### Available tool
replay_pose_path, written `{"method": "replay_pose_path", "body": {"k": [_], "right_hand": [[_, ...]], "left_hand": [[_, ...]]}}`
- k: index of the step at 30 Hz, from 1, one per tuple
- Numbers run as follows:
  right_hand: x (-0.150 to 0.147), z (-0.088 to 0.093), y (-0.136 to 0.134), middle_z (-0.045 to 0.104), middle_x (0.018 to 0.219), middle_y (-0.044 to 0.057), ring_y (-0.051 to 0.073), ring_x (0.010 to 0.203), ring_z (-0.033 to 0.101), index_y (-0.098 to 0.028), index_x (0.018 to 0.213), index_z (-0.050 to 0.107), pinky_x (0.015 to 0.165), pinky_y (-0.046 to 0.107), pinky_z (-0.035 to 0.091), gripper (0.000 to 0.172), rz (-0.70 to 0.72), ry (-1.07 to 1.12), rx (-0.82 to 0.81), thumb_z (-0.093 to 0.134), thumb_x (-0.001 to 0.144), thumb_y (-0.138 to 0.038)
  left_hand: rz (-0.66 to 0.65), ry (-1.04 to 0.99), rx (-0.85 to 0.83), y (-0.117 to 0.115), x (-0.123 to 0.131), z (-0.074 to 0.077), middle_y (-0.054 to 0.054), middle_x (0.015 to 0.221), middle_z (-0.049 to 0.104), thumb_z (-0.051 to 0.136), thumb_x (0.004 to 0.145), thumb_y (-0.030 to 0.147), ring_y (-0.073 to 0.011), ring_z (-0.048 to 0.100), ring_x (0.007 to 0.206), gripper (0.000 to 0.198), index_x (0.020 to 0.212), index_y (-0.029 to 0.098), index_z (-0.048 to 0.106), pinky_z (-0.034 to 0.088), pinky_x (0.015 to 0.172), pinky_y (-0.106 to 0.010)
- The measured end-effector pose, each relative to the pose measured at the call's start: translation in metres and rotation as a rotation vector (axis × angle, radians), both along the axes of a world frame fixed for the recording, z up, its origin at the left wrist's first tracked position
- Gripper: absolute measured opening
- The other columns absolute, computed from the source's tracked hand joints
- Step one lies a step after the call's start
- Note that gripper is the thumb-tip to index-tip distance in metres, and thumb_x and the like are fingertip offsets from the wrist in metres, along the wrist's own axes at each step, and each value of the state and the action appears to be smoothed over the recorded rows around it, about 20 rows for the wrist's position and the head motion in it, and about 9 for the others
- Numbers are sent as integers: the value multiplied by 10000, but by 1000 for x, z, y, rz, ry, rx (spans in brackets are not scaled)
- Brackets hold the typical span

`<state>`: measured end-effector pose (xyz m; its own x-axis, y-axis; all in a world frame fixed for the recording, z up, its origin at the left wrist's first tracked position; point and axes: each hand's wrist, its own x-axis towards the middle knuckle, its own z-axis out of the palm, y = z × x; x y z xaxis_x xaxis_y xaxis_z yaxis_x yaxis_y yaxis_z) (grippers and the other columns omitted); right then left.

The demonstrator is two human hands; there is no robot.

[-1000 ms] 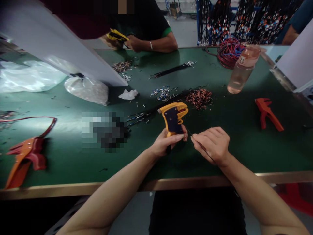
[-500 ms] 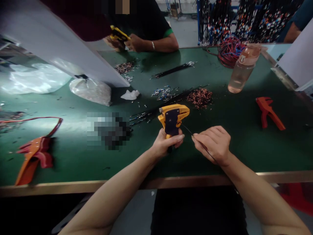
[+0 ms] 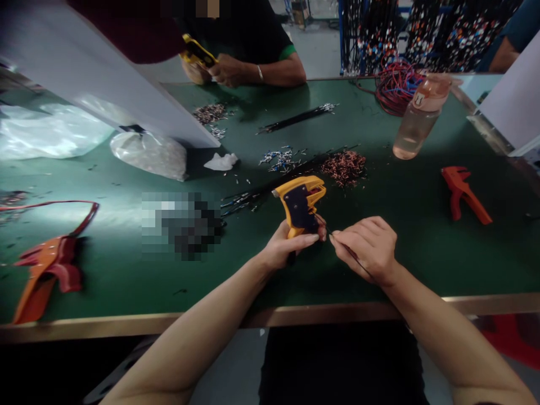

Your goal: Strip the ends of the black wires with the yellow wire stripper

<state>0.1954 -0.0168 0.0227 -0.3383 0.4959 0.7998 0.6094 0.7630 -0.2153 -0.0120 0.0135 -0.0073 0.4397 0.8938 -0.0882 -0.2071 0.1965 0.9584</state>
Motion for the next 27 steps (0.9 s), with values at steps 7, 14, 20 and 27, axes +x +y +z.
{"method": "replay_pose_path", "body": {"k": [7, 14, 20, 27], "right_hand": [[0, -1, 0, 747, 694, -38, 129, 573, 672, -239, 892, 618, 628, 303, 465, 144, 2, -1, -17, 675, 880, -107], [0, 1, 0, 752, 700, -33, 123, 581, 680, -233, 889, 616, 628, 296, 463, 121, 12, -12, -28, 666, 899, -122], [-1, 1, 0, 752, 698, -31, 123, 578, 680, -228, 891, 619, 630, 296, 468, 118, 19, 0, -20, 670, 896, -121], [-1, -1, 0, 749, 695, -47, 121, 573, 672, -244, 850, 642, 623, 292, 472, 146, 9, 99, -48, 683, 867, -105]], "left_hand": [[14, 1, -11, -1, 1, 1, -24, 789, 667, 859, 657, 399, -155, 591, 734, 407, 943, 152, 709, 472, 720, -301], [52, 47, 19, -3, 1, 6, -7, 692, 642, 851, 672, 412, -132, 569, 648, 345, 824, 146, 693, 453, 664, -280], [83, 115, 43, -5, 3, 9, 30, 516, 553, 830, 680, 447, -100, 485, 486, 355, 683, 154, 628, 390, 533, -270], [145, 56, 0, -2, 4, 3, 51, 458, 491, 818, 679, 444, -85, 433, 432, 358, 649, 162, 599, 348, 484, -266]]}}
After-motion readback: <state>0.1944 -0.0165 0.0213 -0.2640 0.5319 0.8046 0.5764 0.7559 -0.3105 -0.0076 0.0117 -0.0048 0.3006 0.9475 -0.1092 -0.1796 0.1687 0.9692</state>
